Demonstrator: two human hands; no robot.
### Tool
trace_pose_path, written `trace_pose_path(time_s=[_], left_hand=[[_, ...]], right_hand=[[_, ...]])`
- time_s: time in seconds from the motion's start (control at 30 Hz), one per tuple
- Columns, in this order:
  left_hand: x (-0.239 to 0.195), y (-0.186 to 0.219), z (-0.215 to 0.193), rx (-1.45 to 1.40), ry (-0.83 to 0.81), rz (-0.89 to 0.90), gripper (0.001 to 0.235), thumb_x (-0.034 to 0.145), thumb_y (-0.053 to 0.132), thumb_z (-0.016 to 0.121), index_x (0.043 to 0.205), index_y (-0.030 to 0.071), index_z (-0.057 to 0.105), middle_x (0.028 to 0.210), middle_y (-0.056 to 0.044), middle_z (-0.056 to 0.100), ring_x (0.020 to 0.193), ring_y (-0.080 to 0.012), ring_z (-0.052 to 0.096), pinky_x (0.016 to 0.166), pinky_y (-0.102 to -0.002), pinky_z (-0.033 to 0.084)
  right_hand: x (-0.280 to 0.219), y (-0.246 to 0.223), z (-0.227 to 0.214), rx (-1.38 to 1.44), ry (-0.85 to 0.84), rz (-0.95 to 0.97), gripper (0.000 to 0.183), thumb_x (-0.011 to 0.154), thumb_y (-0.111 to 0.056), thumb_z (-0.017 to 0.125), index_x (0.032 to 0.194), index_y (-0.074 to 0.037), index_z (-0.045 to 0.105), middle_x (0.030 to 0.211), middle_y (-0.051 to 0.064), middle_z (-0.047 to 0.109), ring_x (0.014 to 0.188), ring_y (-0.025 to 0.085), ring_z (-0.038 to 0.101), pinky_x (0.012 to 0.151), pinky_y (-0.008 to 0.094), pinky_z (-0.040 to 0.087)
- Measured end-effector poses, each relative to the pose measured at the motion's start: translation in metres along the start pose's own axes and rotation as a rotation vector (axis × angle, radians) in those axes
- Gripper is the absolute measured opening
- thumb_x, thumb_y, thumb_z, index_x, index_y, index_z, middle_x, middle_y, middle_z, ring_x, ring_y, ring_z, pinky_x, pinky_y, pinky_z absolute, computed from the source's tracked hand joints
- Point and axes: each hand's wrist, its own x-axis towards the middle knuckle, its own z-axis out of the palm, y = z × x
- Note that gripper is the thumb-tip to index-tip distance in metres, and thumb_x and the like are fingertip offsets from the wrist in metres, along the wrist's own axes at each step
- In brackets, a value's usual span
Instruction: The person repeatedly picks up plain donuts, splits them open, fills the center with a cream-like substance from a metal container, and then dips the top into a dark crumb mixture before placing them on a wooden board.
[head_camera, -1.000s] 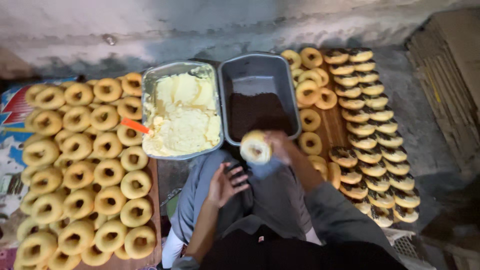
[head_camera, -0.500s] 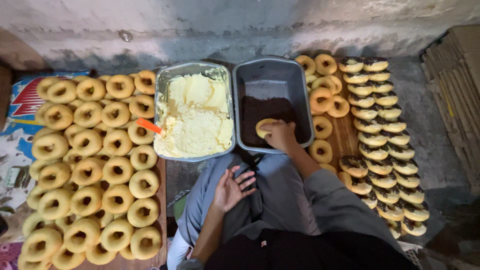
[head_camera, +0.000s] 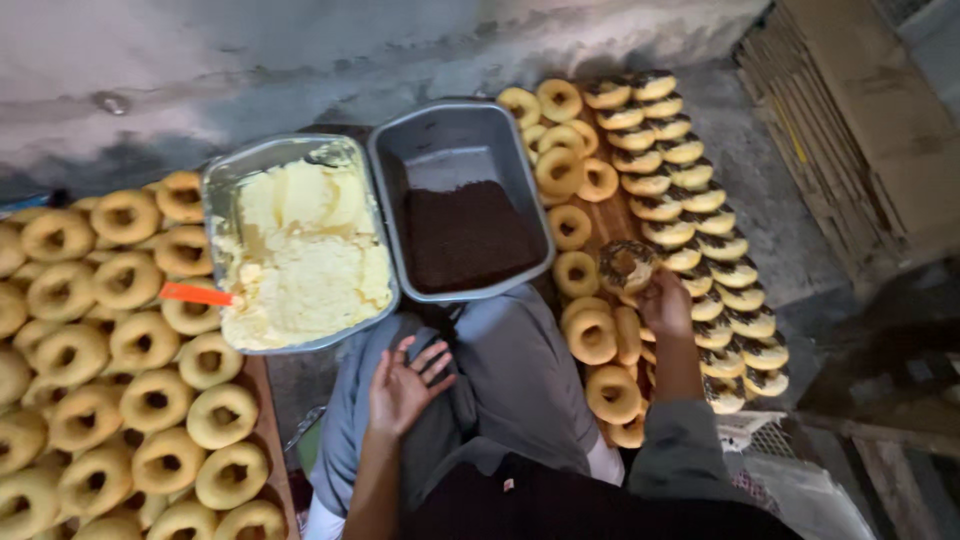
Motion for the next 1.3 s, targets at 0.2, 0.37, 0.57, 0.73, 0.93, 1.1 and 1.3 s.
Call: trace_pose_path(time_s=[0.2,0.37,0.57,0.73,0.93,1.1,1.3], left_hand=[[0.001,0.001,0.011,0.031,0.037,0.014,0.050,0.101,0.058,0.048,0.137,0.024,0.056,0.153,-0.025,0.047,0.141,-0.0420,0.044,0.112,-0.066,0.034],[0.001,-0.002,0.015,0.043,0.092,0.020,0.049,0.101,0.057,0.048,0.136,0.024,0.056,0.152,-0.026,0.047,0.140,-0.0424,0.045,0.112,-0.065,0.034],[0.003,-0.001,0.018,0.039,0.093,0.023,0.048,0.102,0.057,0.047,0.135,0.023,0.056,0.152,-0.027,0.048,0.139,-0.0424,0.046,0.111,-0.066,0.035],[0.003,0.000,0.020,0.058,0.097,0.020,0.049,0.101,0.058,0.048,0.135,0.023,0.056,0.152,-0.027,0.047,0.139,-0.0430,0.046,0.111,-0.066,0.035],[0.004,0.000,0.022,0.057,0.127,0.020,0.049,0.099,0.058,0.049,0.134,0.024,0.056,0.152,-0.027,0.047,0.139,-0.0436,0.045,0.111,-0.066,0.034],[0.004,-0.001,0.023,0.078,0.153,0.015,0.049,0.100,0.058,0.049,0.134,0.024,0.056,0.151,-0.027,0.048,0.139,-0.0441,0.045,0.112,-0.066,0.033],[0.005,0.001,0.026,0.072,0.127,0.013,0.048,0.100,0.059,0.048,0.134,0.025,0.056,0.152,-0.026,0.047,0.140,-0.0433,0.045,0.112,-0.066,0.033]], right_hand=[[0.040,-0.017,-0.005,-0.589,0.181,-0.194,0.045,0.094,0.006,0.064,0.135,-0.007,0.050,0.100,0.017,0.065,0.084,0.024,0.068,0.076,0.041,0.065],[0.066,-0.009,-0.001,-1.089,0.445,-0.164,0.034,0.093,-0.012,0.065,0.126,-0.005,0.059,0.093,0.011,0.072,0.086,0.029,0.074,0.080,0.043,0.064],[0.044,-0.026,-0.006,-1.945,0.433,-0.280,0.045,0.088,-0.028,0.072,0.130,-0.012,0.075,0.128,0.020,0.066,0.114,0.036,0.070,0.101,0.042,0.056],[0.017,-0.020,0.034,-2.047,0.353,-0.129,0.090,0.075,-0.048,0.085,0.154,-0.027,0.047,0.158,0.008,0.036,0.140,0.041,0.036,0.107,0.064,0.039],[-0.001,-0.009,0.075,-2.103,0.355,-0.147,0.106,0.068,-0.058,0.086,0.158,-0.035,0.034,0.158,0.015,0.034,0.140,0.044,0.032,0.108,0.068,0.028],[0.005,-0.004,0.064,-2.069,0.429,-0.222,0.104,0.072,-0.061,0.084,0.155,-0.020,0.037,0.146,0.020,0.052,0.136,0.042,0.042,0.103,0.067,0.031],[0.005,0.001,0.046,-2.090,0.414,-0.263,0.099,0.073,-0.056,0.083,0.155,-0.022,0.040,0.136,0.018,0.062,0.133,0.037,0.048,0.107,0.061,0.031]])
